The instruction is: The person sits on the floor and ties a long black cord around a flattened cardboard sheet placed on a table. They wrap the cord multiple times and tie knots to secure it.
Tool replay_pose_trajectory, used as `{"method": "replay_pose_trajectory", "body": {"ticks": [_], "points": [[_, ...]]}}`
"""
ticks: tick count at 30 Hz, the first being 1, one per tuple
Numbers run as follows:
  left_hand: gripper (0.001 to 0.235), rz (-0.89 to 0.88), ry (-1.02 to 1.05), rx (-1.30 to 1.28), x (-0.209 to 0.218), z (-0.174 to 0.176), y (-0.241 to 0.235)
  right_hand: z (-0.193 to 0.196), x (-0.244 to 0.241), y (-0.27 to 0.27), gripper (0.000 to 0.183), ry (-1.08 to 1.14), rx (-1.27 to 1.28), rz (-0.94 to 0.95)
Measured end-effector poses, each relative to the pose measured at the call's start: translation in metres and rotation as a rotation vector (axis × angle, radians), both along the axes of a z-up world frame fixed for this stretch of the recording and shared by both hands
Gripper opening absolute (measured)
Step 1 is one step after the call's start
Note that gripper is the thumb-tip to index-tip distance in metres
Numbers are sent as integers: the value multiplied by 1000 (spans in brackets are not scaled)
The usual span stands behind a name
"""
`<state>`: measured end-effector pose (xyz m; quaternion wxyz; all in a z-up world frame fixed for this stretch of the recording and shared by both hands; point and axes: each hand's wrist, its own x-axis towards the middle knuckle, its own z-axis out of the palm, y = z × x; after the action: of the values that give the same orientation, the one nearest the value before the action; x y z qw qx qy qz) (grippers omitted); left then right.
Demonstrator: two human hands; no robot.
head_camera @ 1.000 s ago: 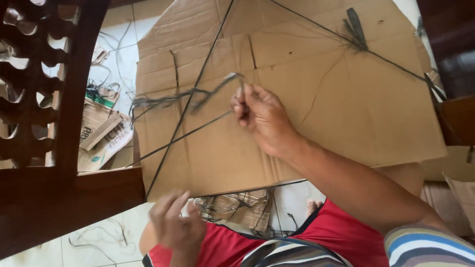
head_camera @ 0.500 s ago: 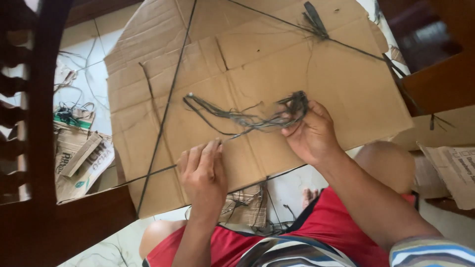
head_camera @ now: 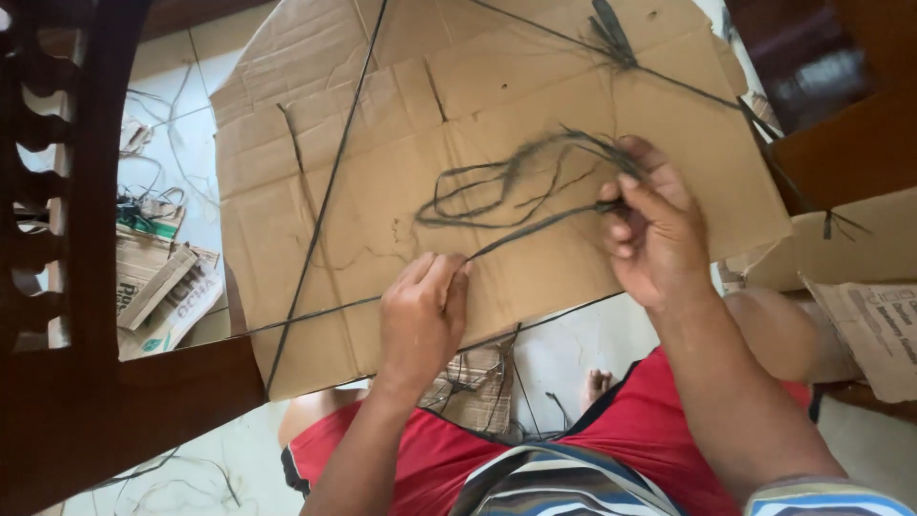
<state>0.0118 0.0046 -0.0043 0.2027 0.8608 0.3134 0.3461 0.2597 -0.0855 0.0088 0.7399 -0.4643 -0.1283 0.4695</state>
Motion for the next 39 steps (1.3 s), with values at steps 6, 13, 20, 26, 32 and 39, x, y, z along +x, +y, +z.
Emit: {"method": "replay_pose_trajectory", "body": {"ticks": [6, 13, 20, 26, 32, 39], "points": [[10, -62, 75, -112, 6, 9, -7, -7, 55, -12, 25, 51, -94, -282], [10, -125, 86, -99, 40, 6, 1, 8, 70, -21, 34, 21, -156, -349], [9, -173, 92, -122, 112, -13, 5, 2, 76, -19, 28, -80, -141, -225], [14, -157, 215, -209, 148, -17, 6, 15, 71, -47, 37, -58, -83, -276], [10, -214, 266, -173, 165, -11, 6, 19, 57, -75, 54, -395, -219, -361], [11, -167, 353, -283, 193, 6, 10, 41, 29, -100, 25, -1644, -286, -605]]}}
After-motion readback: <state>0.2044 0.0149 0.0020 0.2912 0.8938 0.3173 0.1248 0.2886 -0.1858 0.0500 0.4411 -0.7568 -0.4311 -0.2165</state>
